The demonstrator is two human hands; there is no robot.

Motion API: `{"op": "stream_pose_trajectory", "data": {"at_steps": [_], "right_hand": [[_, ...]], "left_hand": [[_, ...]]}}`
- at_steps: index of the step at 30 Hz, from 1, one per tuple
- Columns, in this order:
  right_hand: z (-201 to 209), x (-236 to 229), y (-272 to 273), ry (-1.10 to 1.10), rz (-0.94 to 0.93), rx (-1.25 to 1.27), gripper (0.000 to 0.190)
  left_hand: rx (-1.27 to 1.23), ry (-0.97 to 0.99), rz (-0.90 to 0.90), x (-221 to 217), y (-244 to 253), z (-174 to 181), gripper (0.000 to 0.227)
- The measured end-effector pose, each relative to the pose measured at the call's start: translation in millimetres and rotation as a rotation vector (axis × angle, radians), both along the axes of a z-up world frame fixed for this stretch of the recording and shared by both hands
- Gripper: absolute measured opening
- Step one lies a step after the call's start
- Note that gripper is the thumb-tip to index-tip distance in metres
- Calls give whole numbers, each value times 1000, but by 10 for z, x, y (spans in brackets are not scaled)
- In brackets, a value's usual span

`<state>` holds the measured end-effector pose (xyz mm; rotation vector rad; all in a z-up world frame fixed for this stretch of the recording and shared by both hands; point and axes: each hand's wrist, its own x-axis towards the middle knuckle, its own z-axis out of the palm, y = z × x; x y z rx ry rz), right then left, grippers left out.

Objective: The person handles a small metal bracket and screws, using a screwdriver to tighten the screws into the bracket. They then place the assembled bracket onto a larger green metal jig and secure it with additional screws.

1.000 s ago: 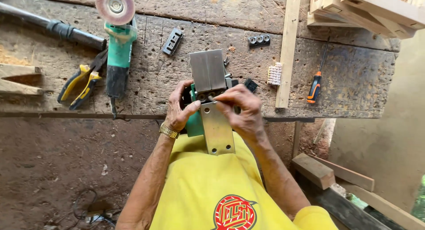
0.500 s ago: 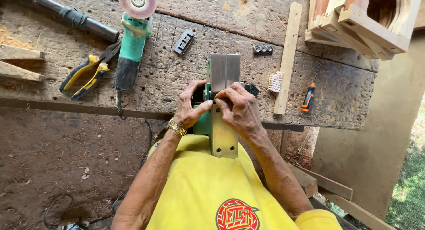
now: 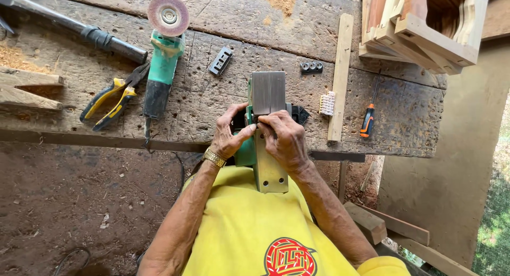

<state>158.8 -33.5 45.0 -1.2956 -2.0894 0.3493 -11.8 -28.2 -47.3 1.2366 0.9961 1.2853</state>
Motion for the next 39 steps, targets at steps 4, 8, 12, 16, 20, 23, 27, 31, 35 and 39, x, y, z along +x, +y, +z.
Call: {"op": "stream_pose_trajectory", "data": {"at_steps": [4,8,12,16,20,23,27,31,35,39], "right_hand": [[-9,48,78,2,105,24,10],[35,73,106,-48,175,13,15],[-82,111,134,-159,129,81,4],[-169,121,165,-250,93,155,18],[-266,81,221,-443,46,308,31],[-294,68,219,-540,-10,346,41],[151,-34,120,-446,-34,128,59],[87,137,168,-131,87,-3,41],[123,161,159,-213,198,-14,14],[-290,320,232,-374,148,114,8]], "left_hand": [[9,-4,0,4,-6,-33,61],[20,8,-5,-9,-7,-38,62],[60,57,-11,-12,-8,-27,61],[58,53,-7,-20,0,-7,61],[84,57,-13,-16,17,-19,61],[89,44,-17,-5,26,-74,60],[113,51,-17,-22,26,-98,61],[78,2,-1,-2,22,-109,62],[100,1,-13,-21,28,-54,58],[105,5,-3,-14,33,-10,58]]}}
